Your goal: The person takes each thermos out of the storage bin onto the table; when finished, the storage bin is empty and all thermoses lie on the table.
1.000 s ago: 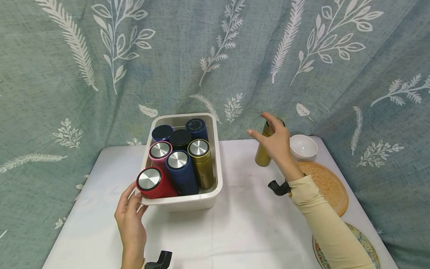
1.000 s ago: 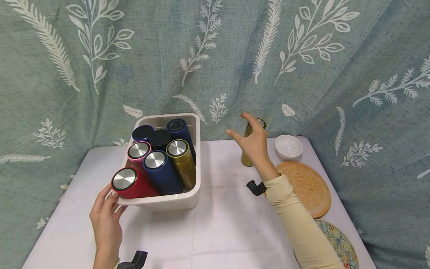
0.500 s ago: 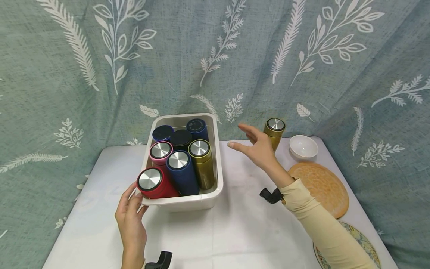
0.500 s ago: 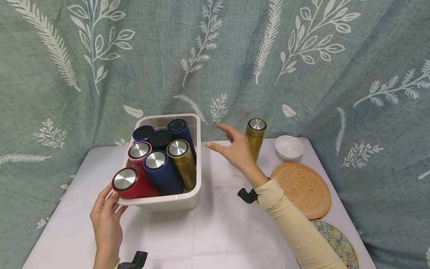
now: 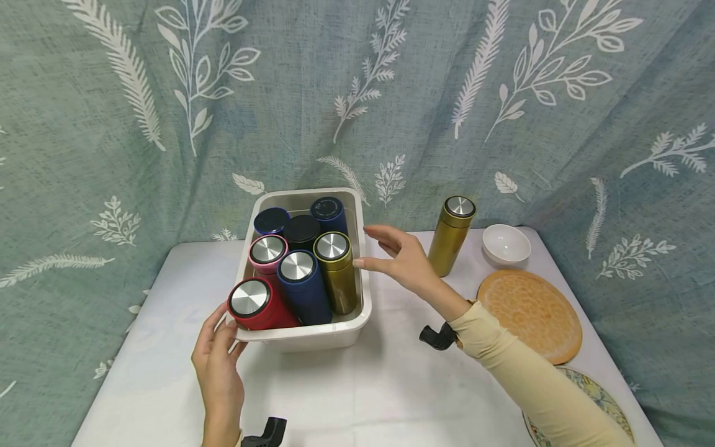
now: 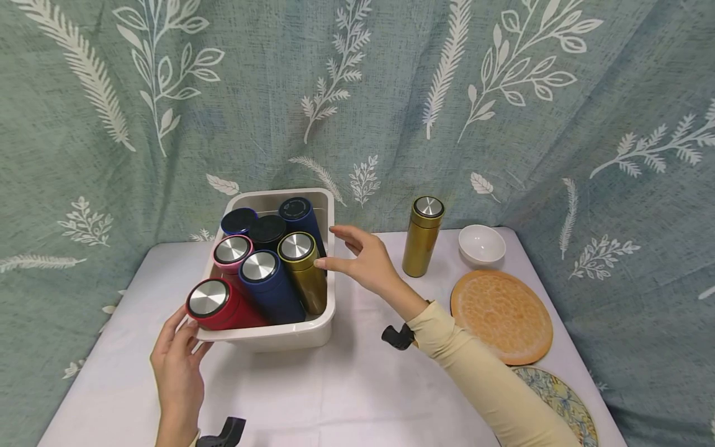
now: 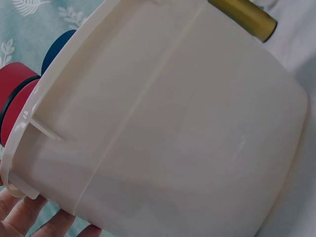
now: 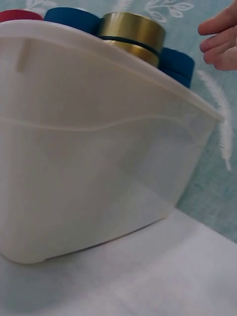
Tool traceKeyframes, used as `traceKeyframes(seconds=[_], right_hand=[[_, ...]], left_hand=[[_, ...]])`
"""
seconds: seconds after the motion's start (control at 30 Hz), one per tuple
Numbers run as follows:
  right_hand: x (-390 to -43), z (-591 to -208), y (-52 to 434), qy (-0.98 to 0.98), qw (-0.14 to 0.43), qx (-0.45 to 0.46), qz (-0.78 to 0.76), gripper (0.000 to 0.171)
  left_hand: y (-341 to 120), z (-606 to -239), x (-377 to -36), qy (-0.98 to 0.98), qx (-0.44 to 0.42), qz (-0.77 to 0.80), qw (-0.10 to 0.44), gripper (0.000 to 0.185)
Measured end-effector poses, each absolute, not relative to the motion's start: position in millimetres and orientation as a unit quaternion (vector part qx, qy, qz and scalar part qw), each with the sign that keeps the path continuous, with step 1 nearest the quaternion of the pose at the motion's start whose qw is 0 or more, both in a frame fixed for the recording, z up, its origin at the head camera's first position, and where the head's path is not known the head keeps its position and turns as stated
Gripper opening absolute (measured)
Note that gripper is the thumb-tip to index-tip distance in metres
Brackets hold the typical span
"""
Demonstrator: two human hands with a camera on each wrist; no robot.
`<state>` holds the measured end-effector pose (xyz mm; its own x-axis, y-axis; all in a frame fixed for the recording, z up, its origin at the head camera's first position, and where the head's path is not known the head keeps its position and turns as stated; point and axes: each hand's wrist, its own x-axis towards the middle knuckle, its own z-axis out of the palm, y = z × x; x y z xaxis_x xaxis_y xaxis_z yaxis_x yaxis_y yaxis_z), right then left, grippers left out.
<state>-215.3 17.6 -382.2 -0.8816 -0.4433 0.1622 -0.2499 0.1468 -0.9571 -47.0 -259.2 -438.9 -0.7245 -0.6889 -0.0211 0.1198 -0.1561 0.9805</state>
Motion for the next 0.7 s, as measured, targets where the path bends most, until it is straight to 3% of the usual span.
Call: traceKeyframes(seconds=[0.7], right_hand=[[-217.4,-383.5,-15.6,0.747,0.119,-0.265,-0.598,0.075]], left_hand=[[-259.8,-438.9,-46.4,-0.585,0.237,-0.723,0.281,0.035]])
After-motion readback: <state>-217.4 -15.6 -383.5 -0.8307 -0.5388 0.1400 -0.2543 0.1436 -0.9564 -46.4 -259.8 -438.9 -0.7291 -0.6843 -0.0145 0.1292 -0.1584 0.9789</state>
